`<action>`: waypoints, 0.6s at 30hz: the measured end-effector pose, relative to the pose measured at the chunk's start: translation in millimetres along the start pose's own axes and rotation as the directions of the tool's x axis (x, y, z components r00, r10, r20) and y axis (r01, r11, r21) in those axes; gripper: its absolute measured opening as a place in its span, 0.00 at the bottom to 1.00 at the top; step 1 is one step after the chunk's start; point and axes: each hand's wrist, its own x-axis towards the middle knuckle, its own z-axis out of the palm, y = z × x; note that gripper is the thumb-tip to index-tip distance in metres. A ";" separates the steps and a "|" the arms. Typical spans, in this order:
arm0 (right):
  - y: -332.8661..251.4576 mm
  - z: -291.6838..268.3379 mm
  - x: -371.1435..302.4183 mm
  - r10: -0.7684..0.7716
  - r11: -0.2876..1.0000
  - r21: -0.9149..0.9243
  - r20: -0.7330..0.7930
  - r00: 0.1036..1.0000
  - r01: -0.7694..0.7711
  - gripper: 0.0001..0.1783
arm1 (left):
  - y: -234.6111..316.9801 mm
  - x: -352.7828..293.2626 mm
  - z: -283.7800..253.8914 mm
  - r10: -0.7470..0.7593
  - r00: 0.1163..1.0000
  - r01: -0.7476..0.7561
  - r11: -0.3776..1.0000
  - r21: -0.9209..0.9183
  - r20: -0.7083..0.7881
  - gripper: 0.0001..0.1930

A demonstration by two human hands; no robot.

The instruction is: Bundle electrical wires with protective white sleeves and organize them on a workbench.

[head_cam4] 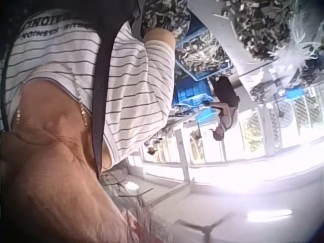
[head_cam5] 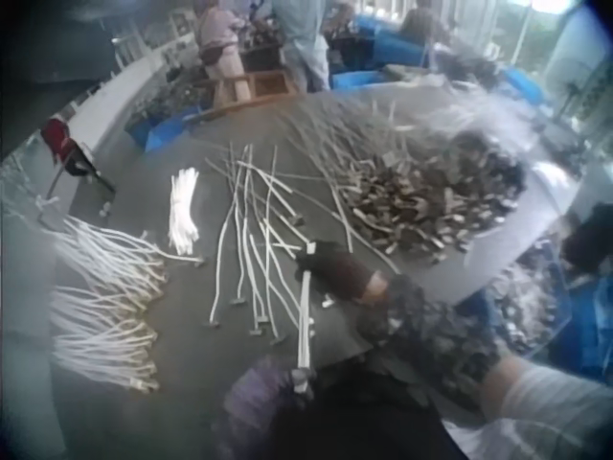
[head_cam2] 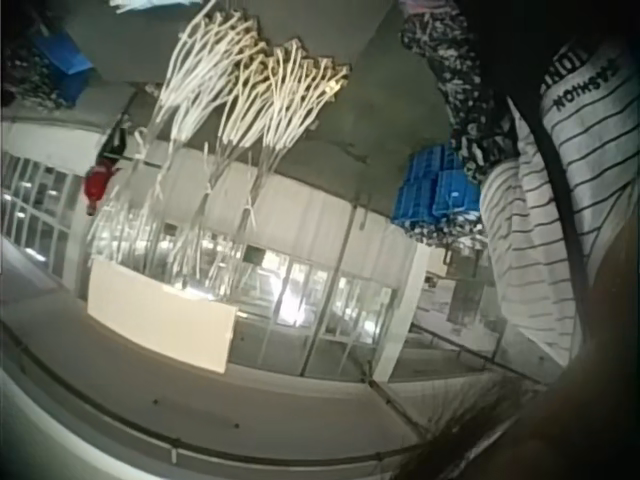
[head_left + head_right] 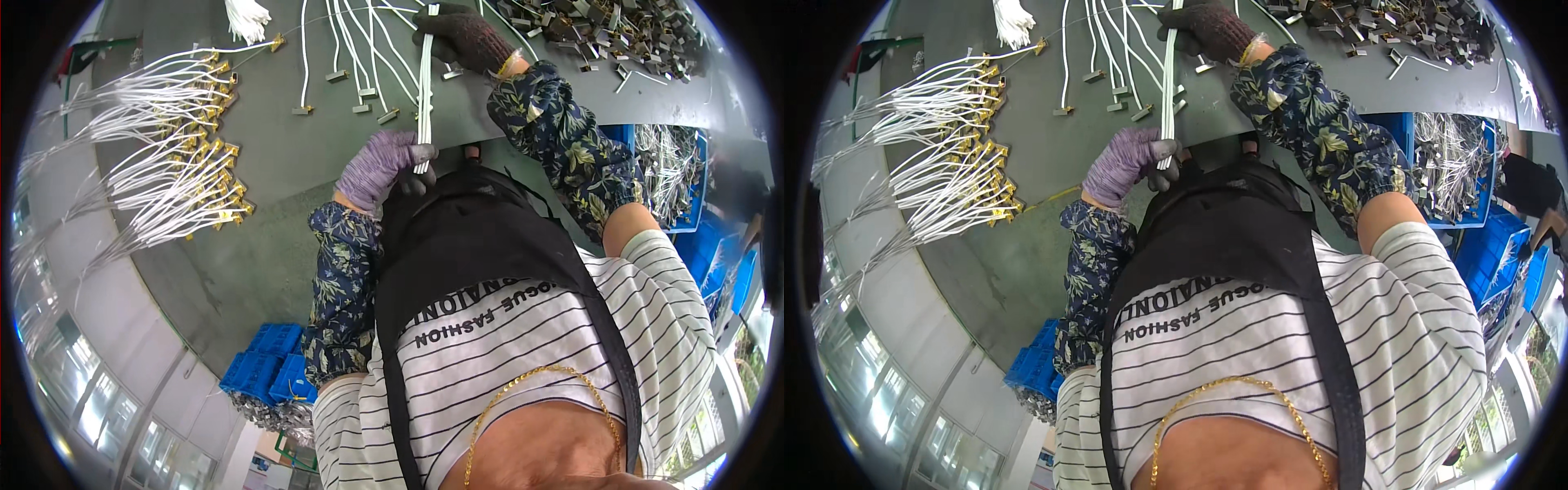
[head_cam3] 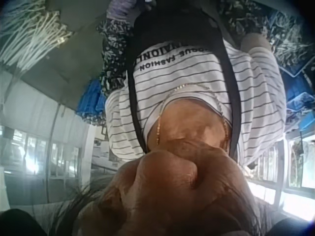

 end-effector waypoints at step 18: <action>-53.9 -35.3 -121.2 0.905 0.279 0.292 -0.399 0.149 -0.915 0.25 | 35.0 50.1 -68.0 0.249 0.949 -0.264 0.963 -0.055 -0.191 0.11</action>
